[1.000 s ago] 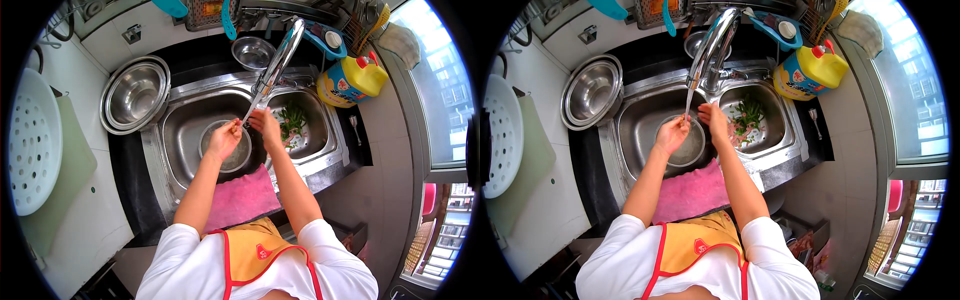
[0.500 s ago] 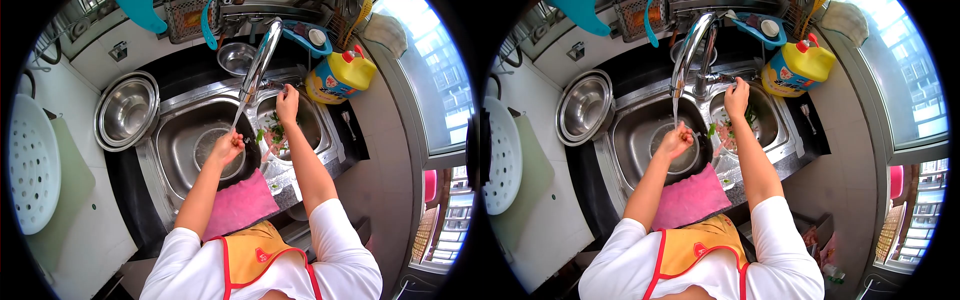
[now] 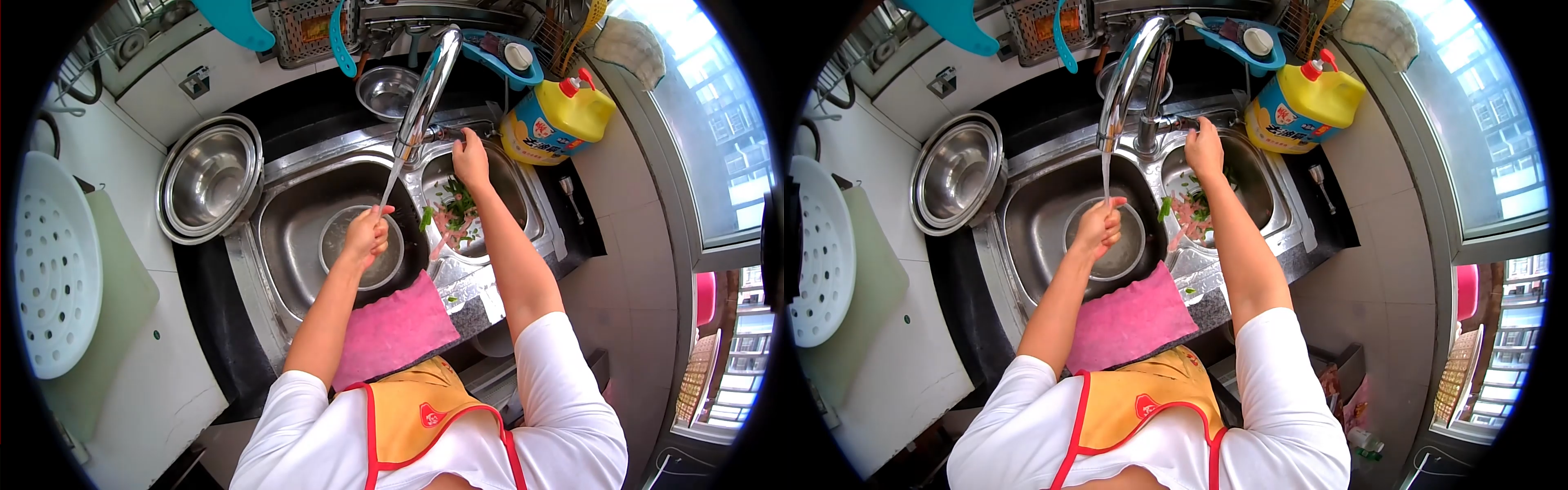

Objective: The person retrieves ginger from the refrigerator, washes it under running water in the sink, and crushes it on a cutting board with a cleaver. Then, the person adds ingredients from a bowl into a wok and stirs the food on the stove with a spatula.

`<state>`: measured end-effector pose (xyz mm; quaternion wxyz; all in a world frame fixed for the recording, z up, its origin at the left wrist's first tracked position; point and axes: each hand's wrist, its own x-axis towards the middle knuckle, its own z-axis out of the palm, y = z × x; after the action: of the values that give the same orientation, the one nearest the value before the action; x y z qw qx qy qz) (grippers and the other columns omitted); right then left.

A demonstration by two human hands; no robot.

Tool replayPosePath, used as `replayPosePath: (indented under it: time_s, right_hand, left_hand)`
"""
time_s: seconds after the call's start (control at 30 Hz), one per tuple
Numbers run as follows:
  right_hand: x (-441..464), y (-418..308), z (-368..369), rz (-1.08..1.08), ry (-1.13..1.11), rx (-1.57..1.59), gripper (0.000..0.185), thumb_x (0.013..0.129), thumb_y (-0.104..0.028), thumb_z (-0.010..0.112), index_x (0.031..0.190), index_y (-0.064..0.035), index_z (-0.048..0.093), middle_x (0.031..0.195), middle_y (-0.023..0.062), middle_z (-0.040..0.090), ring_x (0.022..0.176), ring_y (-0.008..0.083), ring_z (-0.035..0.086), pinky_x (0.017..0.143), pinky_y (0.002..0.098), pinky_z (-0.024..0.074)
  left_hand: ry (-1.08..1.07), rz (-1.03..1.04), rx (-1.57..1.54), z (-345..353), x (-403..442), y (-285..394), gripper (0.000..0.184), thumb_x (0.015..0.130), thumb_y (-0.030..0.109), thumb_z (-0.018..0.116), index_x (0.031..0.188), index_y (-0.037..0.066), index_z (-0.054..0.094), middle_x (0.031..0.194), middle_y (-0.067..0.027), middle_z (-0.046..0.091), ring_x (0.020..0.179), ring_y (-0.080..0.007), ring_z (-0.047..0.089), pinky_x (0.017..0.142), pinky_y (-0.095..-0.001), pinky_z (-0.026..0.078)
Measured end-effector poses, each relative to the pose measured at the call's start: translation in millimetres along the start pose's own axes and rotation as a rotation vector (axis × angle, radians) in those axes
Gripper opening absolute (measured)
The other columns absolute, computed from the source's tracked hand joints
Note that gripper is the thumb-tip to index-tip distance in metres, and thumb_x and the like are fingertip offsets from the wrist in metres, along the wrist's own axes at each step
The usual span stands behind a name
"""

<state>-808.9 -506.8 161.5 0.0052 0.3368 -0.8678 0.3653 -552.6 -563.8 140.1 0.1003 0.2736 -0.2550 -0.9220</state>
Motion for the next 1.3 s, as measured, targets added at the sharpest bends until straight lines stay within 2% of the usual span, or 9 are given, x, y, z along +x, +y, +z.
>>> replayPosePath:
  time_s: [0.1, 0.3, 0.63, 0.73, 0.8, 0.93, 1.0, 1.23, 1.3]
  right_hand:
    - [4.0, 1.9, -2.0, -0.032, -0.002, -0.022, 0.037, 0.084, -0.018, 0.047, 0.117, 0.0000, 0.048, 0.114, 0.0211, 0.053, 0.103, 0.0360, 0.052, 0.088, 0.0395, 0.0410]
    - [3.3, 1.5, -2.5, -0.020, -0.024, -0.004, 0.040, 0.084, -0.019, 0.048, 0.119, -0.0005, 0.048, 0.116, 0.0211, 0.052, 0.105, 0.0359, 0.051, 0.090, 0.0387, 0.0405]
    - [5.6, -3.7, -2.1, -0.031, -0.021, -0.043, 0.039, 0.083, -0.019, 0.048, 0.118, -0.0001, 0.049, 0.115, 0.0210, 0.052, 0.106, 0.0359, 0.050, 0.090, 0.0389, 0.0400]
    - [5.2, -7.5, -3.8, -0.053, -0.021, -0.062, 0.039, 0.083, -0.019, 0.048, 0.117, 0.0000, 0.049, 0.115, 0.0211, 0.052, 0.107, 0.0360, 0.049, 0.091, 0.0391, 0.0394]
    - [4.8, -6.6, -2.7, -0.081, 0.001, -0.076, 0.037, 0.082, -0.017, 0.049, 0.115, 0.0000, 0.051, 0.115, 0.0203, 0.052, 0.107, 0.0357, 0.049, 0.091, 0.0389, 0.0393]
    - [1.3, -7.8, -2.4, -0.149, 0.064, -0.075, 0.034, 0.081, -0.014, 0.050, 0.112, -0.0001, 0.052, 0.114, 0.0190, 0.052, 0.107, 0.0349, 0.048, 0.091, 0.0385, 0.0396]
    - [-0.1, -8.5, -2.0, -0.196, 0.088, -0.092, 0.033, 0.081, -0.013, 0.051, 0.111, -0.0005, 0.052, 0.113, 0.0182, 0.052, 0.107, 0.0341, 0.049, 0.091, 0.0383, 0.0400]
    - [-5.1, -11.3, -3.3, -0.170, 0.075, -0.105, 0.033, 0.081, -0.014, 0.051, 0.111, -0.0025, 0.053, 0.115, 0.0170, 0.051, 0.107, 0.0338, 0.049, 0.091, 0.0389, 0.0401]
    - [-6.3, -13.5, -6.3, -0.168, 0.057, -0.106, 0.032, 0.081, -0.014, 0.051, 0.111, -0.0031, 0.053, 0.116, 0.0164, 0.051, 0.108, 0.0334, 0.048, 0.091, 0.0390, 0.0401]
  left_hand:
    - [-0.157, 0.018, -0.051, -9.3, 4.7, -1.8, 0.023, 0.095, 0.017, 0.040, 0.110, 0.000, 0.047, 0.068, 0.0003, 0.043, 0.049, -0.0047, 0.036, 0.042, -0.0198, 0.030]
    - [-0.126, 0.046, -0.028, -2.2, 3.0, 0.0, 0.029, 0.094, 0.014, 0.041, 0.118, -0.001, 0.044, 0.093, -0.0064, 0.049, 0.072, -0.0063, 0.047, 0.062, -0.0177, 0.039]
    - [-0.171, -0.044, -0.111, -22.7, 11.8, -6.6, 0.023, 0.096, 0.026, 0.038, 0.082, 0.009, 0.045, 0.067, -0.0001, 0.040, 0.053, -0.0053, 0.033, 0.048, -0.0180, 0.028]
    - [-0.440, -0.149, -0.271, -16.8, 14.9, -3.0, 0.030, 0.096, 0.031, 0.040, 0.075, 0.009, 0.042, 0.060, -0.0003, 0.038, 0.052, -0.0059, 0.035, 0.046, -0.0205, 0.030]
    - [0.141, -0.074, -0.345, 16.0, 7.8, -0.3, 0.023, 0.095, 0.024, 0.040, 0.082, 0.007, 0.049, 0.070, -0.0022, 0.045, 0.052, -0.0069, 0.036, 0.043, -0.0200, 0.030]
    - [0.120, -0.007, -0.245, 14.7, 8.6, 4.5, 0.019, 0.094, 0.018, 0.041, 0.096, 0.004, 0.053, 0.072, -0.0043, 0.047, 0.052, -0.0065, 0.038, 0.040, -0.0200, 0.030]
    - [-0.143, -0.062, -0.367, -10.7, 18.1, 1.6, 0.022, 0.094, 0.015, 0.039, 0.106, 0.003, 0.053, 0.067, -0.0011, 0.046, 0.049, -0.0052, 0.035, 0.038, -0.0203, 0.028]
    - [-0.084, -0.069, -0.277, -20.6, 31.1, -5.2, 0.024, 0.095, 0.020, 0.037, 0.105, 0.005, 0.052, 0.054, 0.0071, 0.034, 0.039, -0.0052, 0.028, 0.034, -0.0224, 0.020]
    - [-0.527, -0.010, -0.478, -45.0, 50.0, -19.5, 0.019, 0.093, 0.018, 0.043, 0.103, 0.004, 0.052, 0.062, 0.0032, 0.043, 0.043, -0.0065, 0.034, 0.034, -0.0221, 0.024]
